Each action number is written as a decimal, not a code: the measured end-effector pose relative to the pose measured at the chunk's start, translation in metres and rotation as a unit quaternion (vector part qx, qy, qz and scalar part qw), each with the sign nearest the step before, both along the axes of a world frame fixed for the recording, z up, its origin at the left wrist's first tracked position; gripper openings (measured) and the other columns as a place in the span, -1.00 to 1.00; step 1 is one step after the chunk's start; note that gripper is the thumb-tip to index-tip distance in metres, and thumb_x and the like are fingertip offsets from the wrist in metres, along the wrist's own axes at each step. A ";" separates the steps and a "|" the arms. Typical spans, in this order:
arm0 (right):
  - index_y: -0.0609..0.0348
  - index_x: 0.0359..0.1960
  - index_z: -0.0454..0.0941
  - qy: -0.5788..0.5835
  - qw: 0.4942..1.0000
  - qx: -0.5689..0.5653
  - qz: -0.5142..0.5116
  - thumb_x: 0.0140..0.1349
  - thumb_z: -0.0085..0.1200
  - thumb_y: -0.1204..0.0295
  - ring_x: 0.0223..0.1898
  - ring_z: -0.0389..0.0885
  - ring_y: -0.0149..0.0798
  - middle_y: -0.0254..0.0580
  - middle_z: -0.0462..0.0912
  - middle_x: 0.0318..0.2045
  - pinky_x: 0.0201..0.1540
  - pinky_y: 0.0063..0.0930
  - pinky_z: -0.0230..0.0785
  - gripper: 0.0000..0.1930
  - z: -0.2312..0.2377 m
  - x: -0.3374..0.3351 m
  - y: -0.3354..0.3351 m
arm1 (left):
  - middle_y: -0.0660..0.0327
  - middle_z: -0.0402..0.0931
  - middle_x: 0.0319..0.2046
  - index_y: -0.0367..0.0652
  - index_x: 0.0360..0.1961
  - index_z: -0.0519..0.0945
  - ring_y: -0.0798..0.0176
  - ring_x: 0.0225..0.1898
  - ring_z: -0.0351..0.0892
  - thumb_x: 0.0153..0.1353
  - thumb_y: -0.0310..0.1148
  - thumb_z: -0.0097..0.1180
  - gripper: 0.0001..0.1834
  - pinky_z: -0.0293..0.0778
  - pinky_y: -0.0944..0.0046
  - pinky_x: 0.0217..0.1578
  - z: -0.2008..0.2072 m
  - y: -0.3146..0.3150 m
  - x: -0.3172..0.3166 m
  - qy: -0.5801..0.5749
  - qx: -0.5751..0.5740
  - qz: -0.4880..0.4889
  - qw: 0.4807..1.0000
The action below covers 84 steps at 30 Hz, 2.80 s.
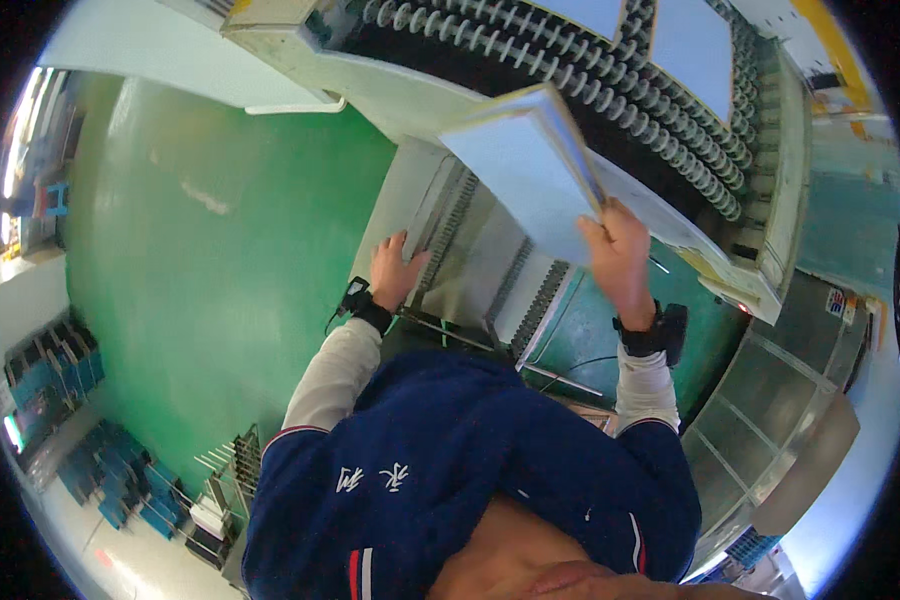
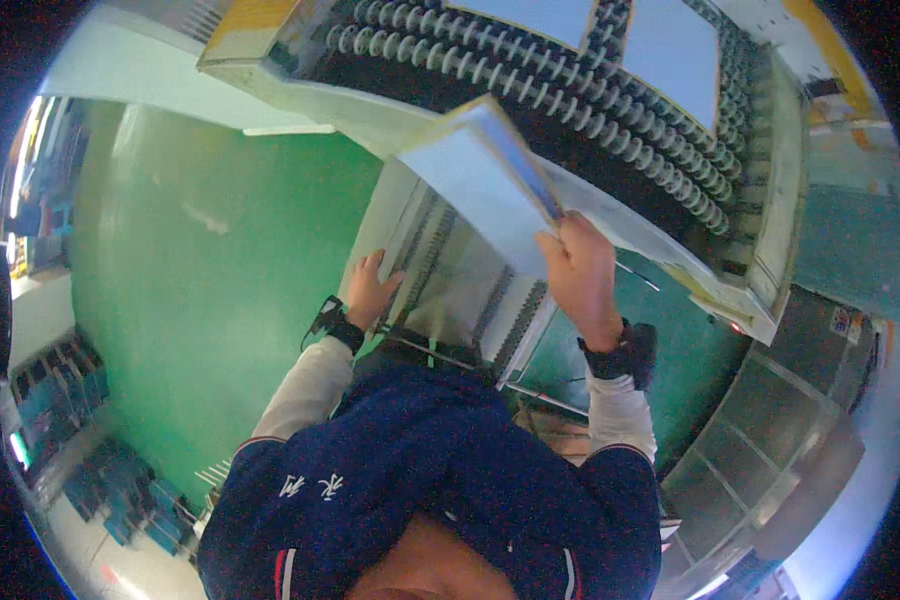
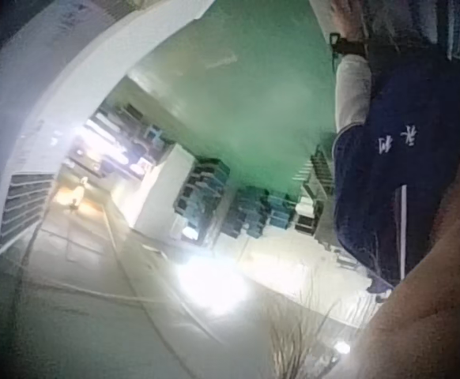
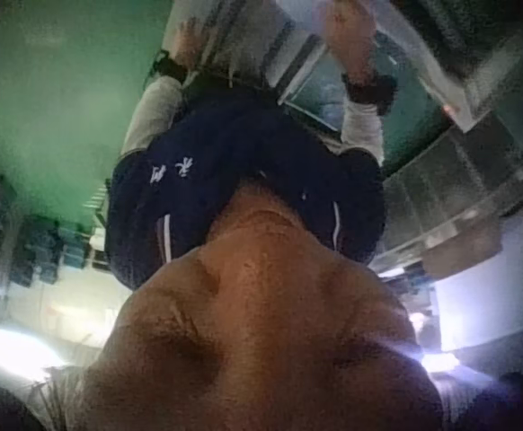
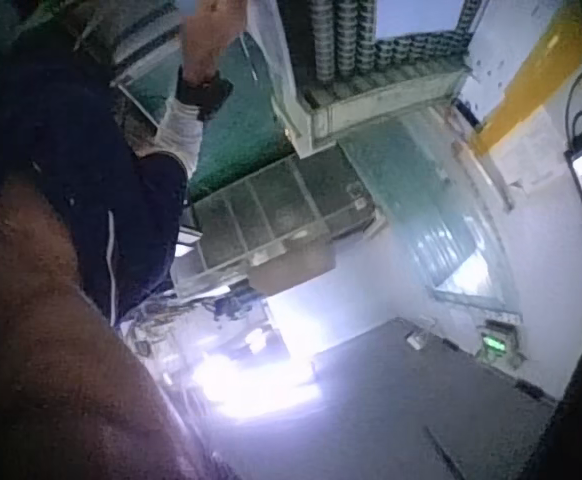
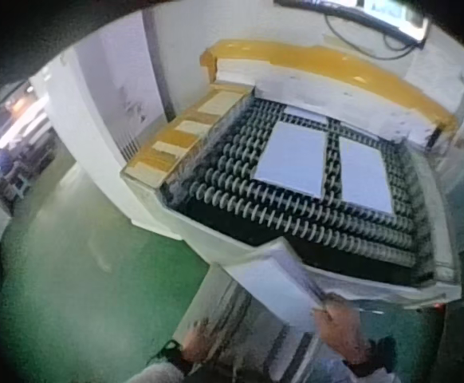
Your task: Remove thin metal plates from a machine's output and organize them into a slotted drying rack.
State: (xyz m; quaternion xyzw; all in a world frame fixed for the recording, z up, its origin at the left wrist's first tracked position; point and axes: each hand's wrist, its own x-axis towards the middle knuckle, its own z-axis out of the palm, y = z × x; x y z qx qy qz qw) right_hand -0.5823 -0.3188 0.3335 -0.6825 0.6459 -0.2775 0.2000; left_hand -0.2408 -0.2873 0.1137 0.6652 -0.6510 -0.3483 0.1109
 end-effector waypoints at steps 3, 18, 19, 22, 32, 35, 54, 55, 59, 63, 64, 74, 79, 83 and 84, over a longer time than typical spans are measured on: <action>0.25 -0.46 0.50 -0.259 0.950 0.121 -0.128 0.22 0.15 0.45 -0.51 0.34 -0.45 -0.40 0.46 -0.55 -0.48 -0.49 0.17 -0.85 0.027 -0.005 -0.002 | 0.01 0.52 0.00 -0.25 0.16 0.42 -0.04 0.03 0.49 0.17 -0.01 0.25 -0.33 0.43 0.10 -0.01 0.047 -0.020 -0.034 0.198 -0.002 0.005 0.980; 0.29 -0.16 0.61 -0.508 0.833 0.097 -0.196 0.27 0.13 0.34 -0.42 0.56 -0.46 -0.31 0.64 -0.37 -0.36 -0.55 0.36 -0.75 0.006 -0.083 -0.049 | 0.23 0.58 -0.19 -0.19 -0.08 0.52 0.29 -0.18 0.56 0.38 -0.33 0.02 -0.80 0.51 0.24 -0.14 0.192 -0.116 -0.087 0.628 0.189 0.075 0.751; 0.29 -0.16 0.61 -0.508 0.833 0.092 -0.198 0.27 0.13 0.34 -0.42 0.56 -0.46 -0.31 0.64 -0.37 -0.36 -0.55 0.36 -0.75 0.005 -0.085 -0.048 | 0.20 0.57 -0.15 -0.19 -0.04 0.50 0.24 -0.16 0.56 0.39 -0.34 -0.01 -0.79 0.50 0.20 -0.13 0.196 -0.117 -0.094 0.593 0.179 0.107 0.777; 0.31 -0.14 0.60 -0.535 0.812 0.085 -0.215 0.28 0.12 0.34 -0.37 0.60 -0.44 -0.30 0.66 -0.32 -0.31 -0.55 0.41 -0.74 0.009 -0.085 -0.049 | 0.23 0.57 -0.17 -0.18 -0.01 0.47 0.30 -0.14 0.55 0.38 -0.30 0.02 -0.75 0.52 0.23 -0.14 0.191 -0.117 -0.112 0.559 0.263 0.063 0.784; 0.30 -0.13 0.61 -0.375 0.894 0.061 -0.237 0.23 0.18 0.25 -0.41 0.53 -0.49 -0.31 0.64 -0.41 -0.35 -0.53 0.35 -0.66 0.002 -0.159 -0.049 | 0.18 0.60 -0.32 -0.21 -0.08 0.47 0.27 -0.44 0.57 0.38 -0.22 0.04 -0.73 0.50 0.28 -0.38 0.188 -0.135 -0.123 0.637 0.224 0.100 0.731; 0.24 -0.08 0.60 -0.120 0.940 0.014 -0.318 0.17 0.21 0.19 -0.37 0.59 -0.34 -0.18 0.67 -0.31 -0.27 -0.39 0.43 -0.60 0.007 -0.173 -0.041 | 0.18 0.58 -0.23 -0.22 -0.05 0.49 0.25 -0.33 0.55 0.38 -0.28 0.03 -0.74 0.48 0.26 -0.28 0.191 -0.148 -0.102 0.627 0.215 0.080 0.744; 0.13 0.18 0.44 0.208 0.951 -0.113 -0.197 0.21 0.13 0.06 0.31 0.23 0.12 0.06 0.35 0.27 0.32 0.04 -0.01 -0.42 -0.004 -0.086 -0.039 | 0.10 0.58 -0.31 -0.17 0.32 0.24 0.28 -0.44 0.61 0.26 -0.58 0.05 -0.41 0.57 0.30 -0.42 0.208 -0.172 -0.110 0.530 0.037 0.074 0.844; 0.14 0.17 0.44 0.209 0.950 -0.119 -0.198 0.20 0.13 0.06 0.31 0.23 0.12 0.08 0.35 0.27 0.31 0.05 0.00 -0.42 -0.005 -0.086 -0.040 | 0.09 0.58 -0.31 -0.18 0.32 0.25 0.27 -0.44 0.62 0.26 -0.58 0.05 -0.41 0.58 0.30 -0.42 0.210 -0.173 -0.113 0.528 0.040 0.081 0.845; 0.14 0.17 0.45 0.208 0.950 -0.123 -0.200 0.18 0.14 0.07 0.30 0.25 0.14 0.10 0.36 0.26 0.31 0.06 0.01 -0.42 -0.007 -0.086 -0.048 | 0.08 0.59 -0.30 -0.19 0.33 0.23 0.25 -0.45 0.63 0.27 -0.56 0.06 -0.41 0.58 0.29 -0.44 0.205 -0.176 -0.115 0.530 0.042 0.082 0.843; 0.14 0.17 0.45 0.212 0.948 -0.125 -0.200 0.18 0.14 0.07 0.29 0.26 0.15 0.10 0.37 0.25 0.30 0.05 0.02 -0.42 -0.007 -0.085 -0.054 | 0.08 0.59 -0.32 -0.20 0.33 0.22 0.25 -0.45 0.62 0.27 -0.55 0.06 -0.40 0.57 0.30 -0.44 0.205 -0.176 -0.117 0.531 0.041 0.089 0.841; 0.14 0.17 0.45 0.214 0.947 -0.129 -0.202 0.18 0.14 0.07 0.29 0.26 0.15 0.10 0.37 0.25 0.30 0.05 0.02 -0.42 -0.007 -0.084 -0.056 | 0.08 0.59 -0.33 -0.20 0.33 0.22 0.26 -0.45 0.62 0.28 -0.54 0.06 -0.41 0.57 0.31 -0.45 0.207 -0.176 -0.118 0.527 0.044 0.088 0.844; 0.08 0.17 0.46 0.209 0.948 -0.110 -0.212 0.16 0.16 0.05 0.28 0.25 0.11 0.04 0.37 0.25 0.29 0.06 0.03 -0.41 -0.006 -0.086 -0.066 | 0.09 0.60 -0.33 -0.18 0.29 0.28 0.28 -0.46 0.61 0.29 -0.50 0.06 -0.46 0.55 0.33 -0.46 0.204 -0.182 -0.111 0.519 0.053 0.072 0.850; 0.07 0.17 0.47 0.215 0.945 -0.125 -0.212 0.15 0.18 0.05 0.28 0.26 0.11 0.05 0.37 0.24 0.27 0.06 0.06 -0.41 -0.007 -0.088 -0.067 | 0.10 0.60 -0.33 -0.18 0.27 0.31 0.28 -0.45 0.61 0.29 -0.50 0.07 -0.49 0.57 0.32 -0.43 0.207 -0.177 -0.110 0.525 0.016 0.095 0.845; 0.06 0.17 0.46 0.217 0.945 -0.140 -0.201 0.15 0.18 0.06 0.26 0.28 0.11 0.06 0.38 0.24 0.26 0.05 0.07 -0.41 -0.007 -0.083 -0.063 | 0.10 0.59 -0.30 -0.22 0.24 0.34 0.26 -0.41 0.61 0.31 -0.48 0.05 -0.53 0.56 0.29 -0.37 0.206 -0.157 -0.106 0.521 -0.004 0.091 0.849; 0.06 0.16 0.47 0.220 0.944 -0.153 -0.194 0.15 0.18 0.05 0.25 0.30 0.11 0.06 0.39 0.23 0.26 0.05 0.08 -0.42 -0.010 -0.083 -0.062 | 0.11 0.59 -0.33 -0.24 0.20 0.38 0.29 -0.43 0.60 0.30 -0.49 0.05 -0.57 0.56 0.31 -0.39 0.201 -0.146 -0.106 0.502 0.007 0.076 0.862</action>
